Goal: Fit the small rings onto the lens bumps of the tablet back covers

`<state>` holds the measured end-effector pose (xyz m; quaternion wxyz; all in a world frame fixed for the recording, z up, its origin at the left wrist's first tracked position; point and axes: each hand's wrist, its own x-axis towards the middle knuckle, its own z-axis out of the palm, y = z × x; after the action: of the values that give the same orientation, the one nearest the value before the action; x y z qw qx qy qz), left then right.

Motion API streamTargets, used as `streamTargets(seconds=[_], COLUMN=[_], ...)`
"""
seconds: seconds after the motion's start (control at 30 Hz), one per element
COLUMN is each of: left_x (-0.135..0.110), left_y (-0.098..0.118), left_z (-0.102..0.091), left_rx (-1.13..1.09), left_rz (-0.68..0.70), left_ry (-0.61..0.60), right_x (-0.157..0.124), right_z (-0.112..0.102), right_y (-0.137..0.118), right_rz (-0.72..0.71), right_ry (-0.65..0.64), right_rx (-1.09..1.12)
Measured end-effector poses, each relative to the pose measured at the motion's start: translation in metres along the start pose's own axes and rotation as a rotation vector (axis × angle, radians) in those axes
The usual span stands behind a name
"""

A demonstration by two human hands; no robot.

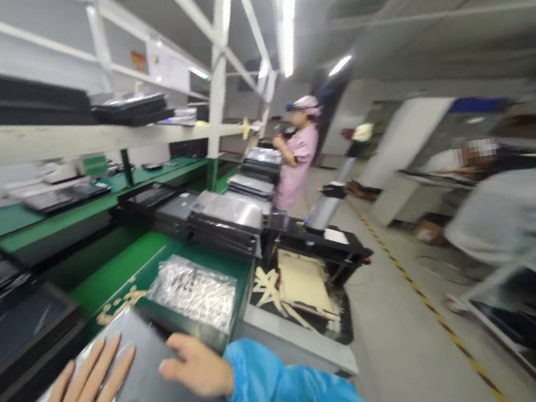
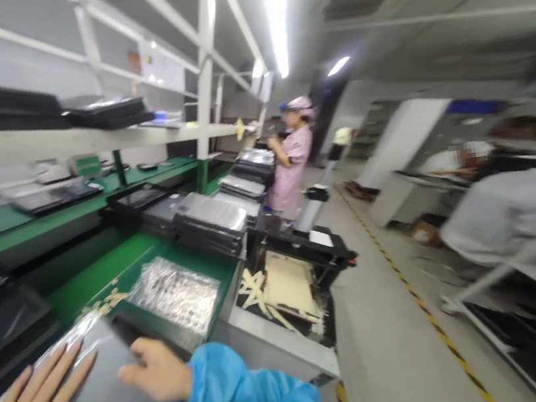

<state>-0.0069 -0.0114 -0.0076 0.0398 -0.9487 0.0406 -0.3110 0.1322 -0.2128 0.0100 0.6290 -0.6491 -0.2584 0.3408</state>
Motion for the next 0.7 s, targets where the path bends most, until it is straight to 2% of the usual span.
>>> streamTargets(seconds=[0.03,0.07,0.1,0.17,0.23,0.3,0.37,0.47,0.57,0.63,0.7], left_x=[-0.005,-0.012,-0.023,-0.054,-0.093,-0.129,-0.157,-0.183,-0.194,-0.195,-0.191], left_y=[-0.004,-0.011,-0.021,-0.042,-0.055,-0.057,-0.048,-0.029,-0.012,-0.005,-0.001], left_z=[-0.013,-0.027,-0.042,-0.074,-0.105,-0.129,-0.146,-0.158,-0.156,-0.149,-0.139], left_rx=[0.08,0.143,0.194,0.251,0.247,0.24,0.246,0.222,0.181,0.168,0.169], left_rz=[-0.024,-0.114,-0.217,-0.447,-0.603,-0.726,-0.838,-0.956,-1.037,-1.085,-1.131], left_ry=[-0.044,-0.108,-0.113,-0.167,-0.229,-0.272,-0.296,-0.347,-0.397,-0.417,-0.431], right_x=[-0.001,-0.001,0.001,0.012,0.028,0.042,0.052,0.062,0.075,0.083,0.085], right_z=[-0.005,-0.011,-0.018,-0.033,-0.042,-0.042,-0.034,-0.02,-0.014,-0.011,-0.002], right_y=[0.0,0.0,0.001,0.004,0.008,0.014,0.023,0.041,0.051,0.048,0.038], right_rz=[0.002,0.006,0.008,-0.004,-0.018,-0.027,-0.035,-0.046,-0.081,-0.254,-0.536], right_ry=[0.02,0.031,0.033,0.025,0.019,-0.004,-0.034,-0.078,-0.097,-0.031,0.033], right_rx=[-0.023,-0.041,-0.057,-0.089,-0.143,-0.205,-0.269,-0.367,-0.445,-0.532,-0.632])
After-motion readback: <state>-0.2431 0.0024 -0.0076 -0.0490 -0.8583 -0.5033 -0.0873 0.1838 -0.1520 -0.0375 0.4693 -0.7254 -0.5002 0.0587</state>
